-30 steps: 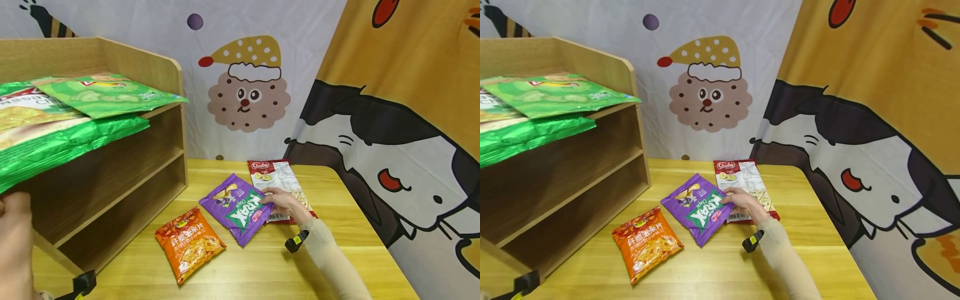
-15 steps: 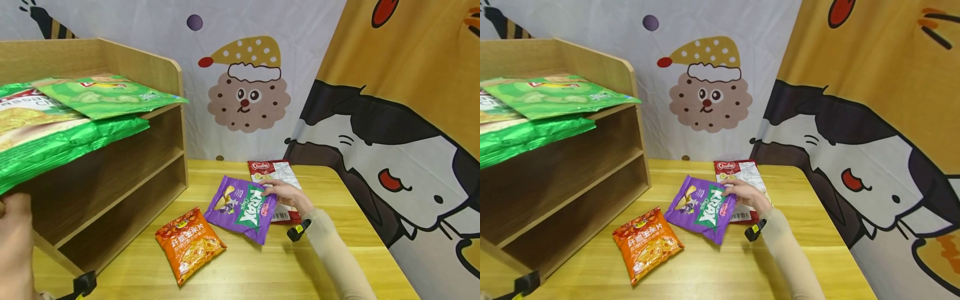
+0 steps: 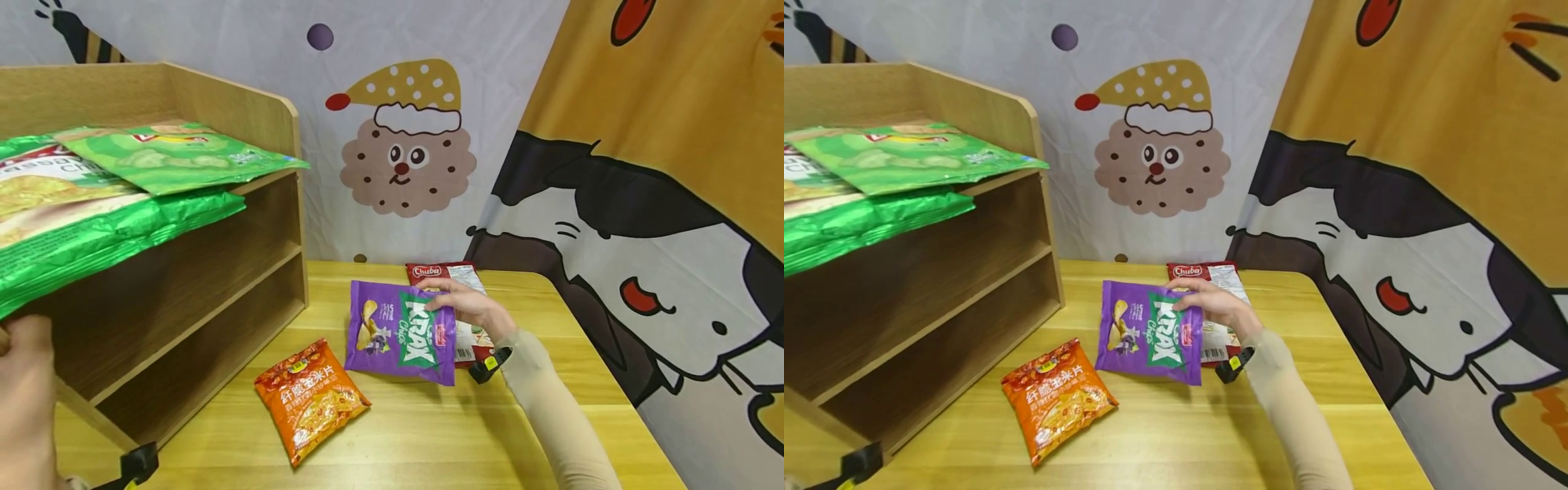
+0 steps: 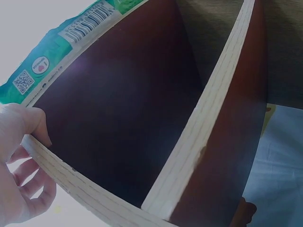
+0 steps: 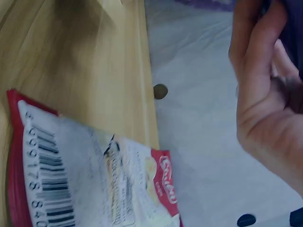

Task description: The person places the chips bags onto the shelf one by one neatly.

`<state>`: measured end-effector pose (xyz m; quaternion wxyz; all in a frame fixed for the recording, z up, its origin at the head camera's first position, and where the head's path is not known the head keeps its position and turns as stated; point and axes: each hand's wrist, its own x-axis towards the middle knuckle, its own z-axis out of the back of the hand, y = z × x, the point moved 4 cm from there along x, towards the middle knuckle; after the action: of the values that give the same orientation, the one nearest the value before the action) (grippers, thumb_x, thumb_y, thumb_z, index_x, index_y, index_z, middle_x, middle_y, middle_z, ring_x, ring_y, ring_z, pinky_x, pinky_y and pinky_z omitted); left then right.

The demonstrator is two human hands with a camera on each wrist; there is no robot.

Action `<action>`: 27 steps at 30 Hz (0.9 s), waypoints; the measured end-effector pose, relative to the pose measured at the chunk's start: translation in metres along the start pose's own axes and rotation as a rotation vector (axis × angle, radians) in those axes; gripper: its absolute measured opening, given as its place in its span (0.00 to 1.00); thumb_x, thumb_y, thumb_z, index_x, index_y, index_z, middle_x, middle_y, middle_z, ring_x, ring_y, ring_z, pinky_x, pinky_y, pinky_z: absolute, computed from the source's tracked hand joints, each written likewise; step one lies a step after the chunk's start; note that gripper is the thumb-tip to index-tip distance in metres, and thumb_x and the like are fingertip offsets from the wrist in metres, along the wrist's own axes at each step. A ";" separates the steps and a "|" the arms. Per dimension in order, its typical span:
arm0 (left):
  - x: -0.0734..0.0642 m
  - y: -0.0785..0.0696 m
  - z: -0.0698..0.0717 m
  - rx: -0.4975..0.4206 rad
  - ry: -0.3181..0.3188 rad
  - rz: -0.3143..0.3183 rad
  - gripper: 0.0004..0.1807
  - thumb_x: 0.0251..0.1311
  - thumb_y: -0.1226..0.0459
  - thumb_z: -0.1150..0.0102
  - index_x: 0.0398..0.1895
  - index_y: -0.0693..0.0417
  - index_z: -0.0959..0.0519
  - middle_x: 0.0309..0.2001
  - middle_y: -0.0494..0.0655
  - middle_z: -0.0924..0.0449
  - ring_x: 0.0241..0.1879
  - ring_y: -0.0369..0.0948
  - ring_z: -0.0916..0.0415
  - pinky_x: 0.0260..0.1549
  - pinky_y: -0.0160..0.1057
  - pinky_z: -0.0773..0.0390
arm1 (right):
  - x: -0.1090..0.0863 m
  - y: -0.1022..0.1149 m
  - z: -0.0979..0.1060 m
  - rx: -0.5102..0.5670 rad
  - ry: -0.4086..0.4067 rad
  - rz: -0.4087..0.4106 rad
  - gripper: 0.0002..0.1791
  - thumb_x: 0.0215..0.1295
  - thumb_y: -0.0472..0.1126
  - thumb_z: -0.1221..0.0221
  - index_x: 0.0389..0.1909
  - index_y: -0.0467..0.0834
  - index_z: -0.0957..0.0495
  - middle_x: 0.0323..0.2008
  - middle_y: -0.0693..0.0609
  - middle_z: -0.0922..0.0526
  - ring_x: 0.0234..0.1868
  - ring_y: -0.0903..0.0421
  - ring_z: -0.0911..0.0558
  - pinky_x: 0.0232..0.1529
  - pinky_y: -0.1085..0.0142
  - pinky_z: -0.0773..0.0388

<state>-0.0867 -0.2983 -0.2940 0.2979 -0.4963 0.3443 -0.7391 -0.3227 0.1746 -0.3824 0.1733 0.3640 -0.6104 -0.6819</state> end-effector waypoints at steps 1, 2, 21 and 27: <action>0.000 0.000 0.000 0.003 0.002 0.001 0.20 0.54 0.65 0.55 0.08 0.57 0.46 0.07 0.26 0.57 0.14 0.28 0.60 0.14 0.32 0.58 | -0.001 0.003 -0.002 -0.011 0.023 0.009 0.20 0.60 0.30 0.47 0.47 0.55 0.23 0.41 0.48 0.17 0.37 0.51 0.15 0.37 0.58 0.17; 0.000 0.000 0.000 0.003 0.002 -0.002 0.20 0.54 0.65 0.55 0.08 0.56 0.46 0.07 0.26 0.57 0.14 0.28 0.60 0.14 0.32 0.58 | -0.002 0.005 -0.004 -0.022 0.049 0.018 0.20 0.60 0.30 0.46 0.47 0.55 0.23 0.41 0.48 0.17 0.37 0.51 0.15 0.37 0.57 0.17; 0.001 -0.001 0.001 -0.003 -0.017 -0.078 0.19 0.52 0.67 0.55 0.07 0.58 0.45 0.08 0.28 0.56 0.14 0.27 0.60 0.14 0.29 0.58 | 0.000 0.035 -0.040 -0.492 0.409 0.036 0.19 0.61 0.39 0.40 0.54 0.46 0.25 0.49 0.46 0.22 0.44 0.52 0.18 0.44 0.55 0.18; 0.000 0.002 0.000 -0.003 0.011 0.026 0.19 0.54 0.64 0.54 0.09 0.54 0.45 0.08 0.26 0.54 0.15 0.28 0.57 0.15 0.29 0.55 | 0.022 0.031 -0.034 -0.725 0.301 0.074 0.21 0.61 0.39 0.41 0.57 0.44 0.26 0.52 0.47 0.22 0.49 0.55 0.21 0.51 0.60 0.23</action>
<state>-0.0862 -0.2993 -0.2957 0.3049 -0.4881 0.3536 -0.7373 -0.3197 0.1293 -0.3586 0.4026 0.3530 -0.3105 -0.7854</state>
